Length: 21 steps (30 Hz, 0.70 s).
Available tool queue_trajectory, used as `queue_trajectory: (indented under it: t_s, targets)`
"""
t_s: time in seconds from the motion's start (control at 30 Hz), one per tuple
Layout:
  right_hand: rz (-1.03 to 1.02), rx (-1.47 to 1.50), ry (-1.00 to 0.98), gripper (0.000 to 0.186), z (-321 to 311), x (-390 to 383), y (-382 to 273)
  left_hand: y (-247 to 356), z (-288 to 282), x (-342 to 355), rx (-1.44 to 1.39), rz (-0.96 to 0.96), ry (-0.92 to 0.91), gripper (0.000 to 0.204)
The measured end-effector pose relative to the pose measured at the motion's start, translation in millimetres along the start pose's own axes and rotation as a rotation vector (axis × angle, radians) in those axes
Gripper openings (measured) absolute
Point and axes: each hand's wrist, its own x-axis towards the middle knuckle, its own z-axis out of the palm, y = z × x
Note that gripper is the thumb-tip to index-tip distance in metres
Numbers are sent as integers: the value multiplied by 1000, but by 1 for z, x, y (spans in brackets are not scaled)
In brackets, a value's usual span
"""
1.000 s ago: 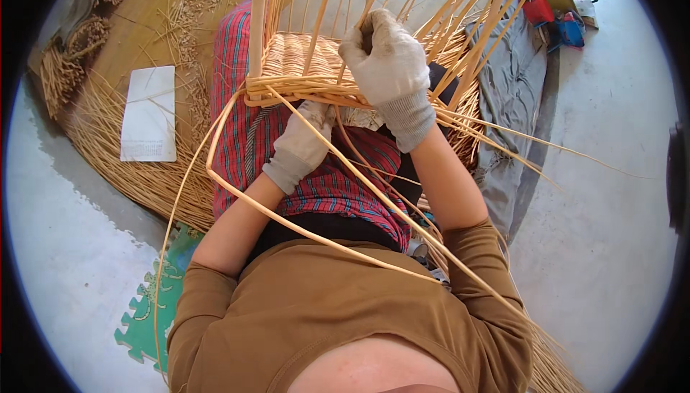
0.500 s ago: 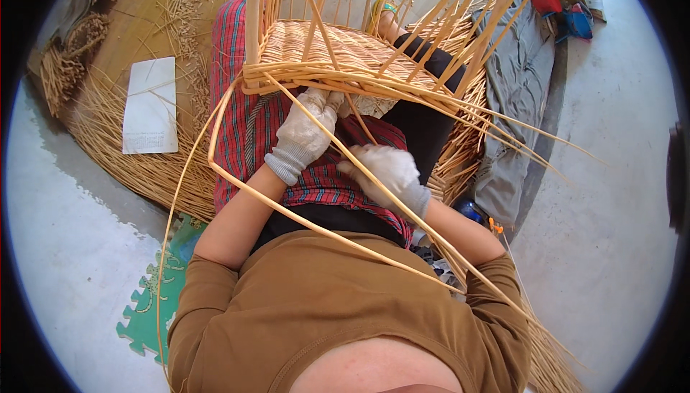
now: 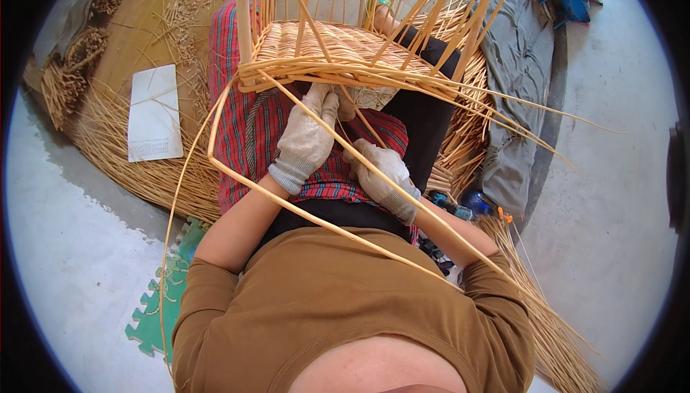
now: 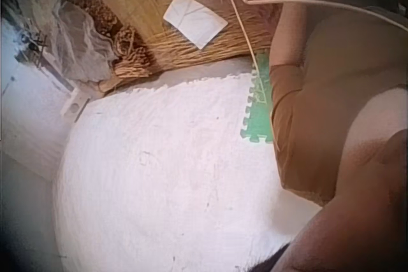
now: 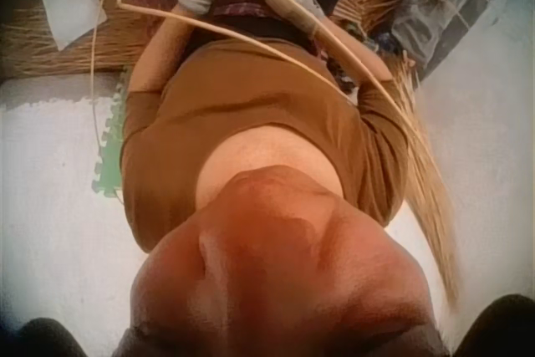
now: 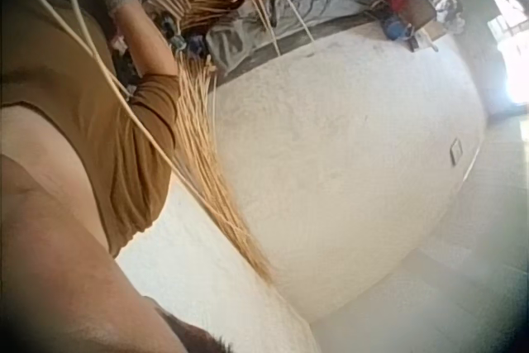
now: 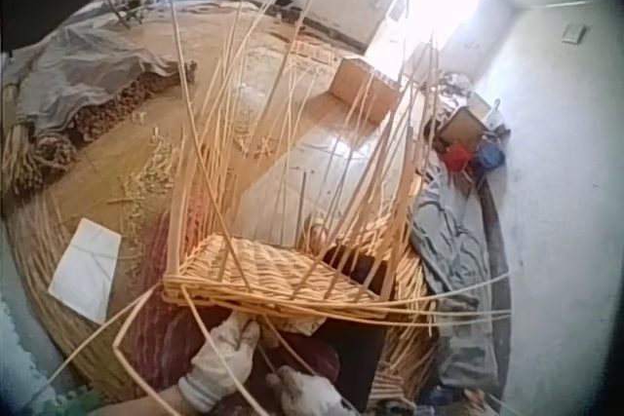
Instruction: Weaving a large wicker basket or mat using long wooden strips.
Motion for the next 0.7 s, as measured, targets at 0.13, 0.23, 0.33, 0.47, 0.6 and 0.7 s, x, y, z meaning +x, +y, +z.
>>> queue_trajectory:
  t_s: [0.13, 0.23, 0.33, 0.47, 0.6, 0.7]
  targets:
    - [11, -3, 32, 29, 6, 4, 0, -2, -1, 4, -72, 17, -23, 27]
    - [36, 92, 23, 27, 7, 10, -5, -3, -2, -1, -97, 2, -8, 27]
    - [47, 129, 94, 26, 9, 18, -14, -12, -7, -3, -6, 49, 49, 28]
    - [-87, -136, 58, 26, 6, 14, -13, -20, -8, 0, -217, 14, -5, 26]
    - [-159, -484, -97, 23, -71, 17, -45, -38, -3, 12, -222, -23, 48, 20]
    - [-238, 7, 161, 18, -133, 40, -88, -12, 4, 9, -399, -63, -9, 21]
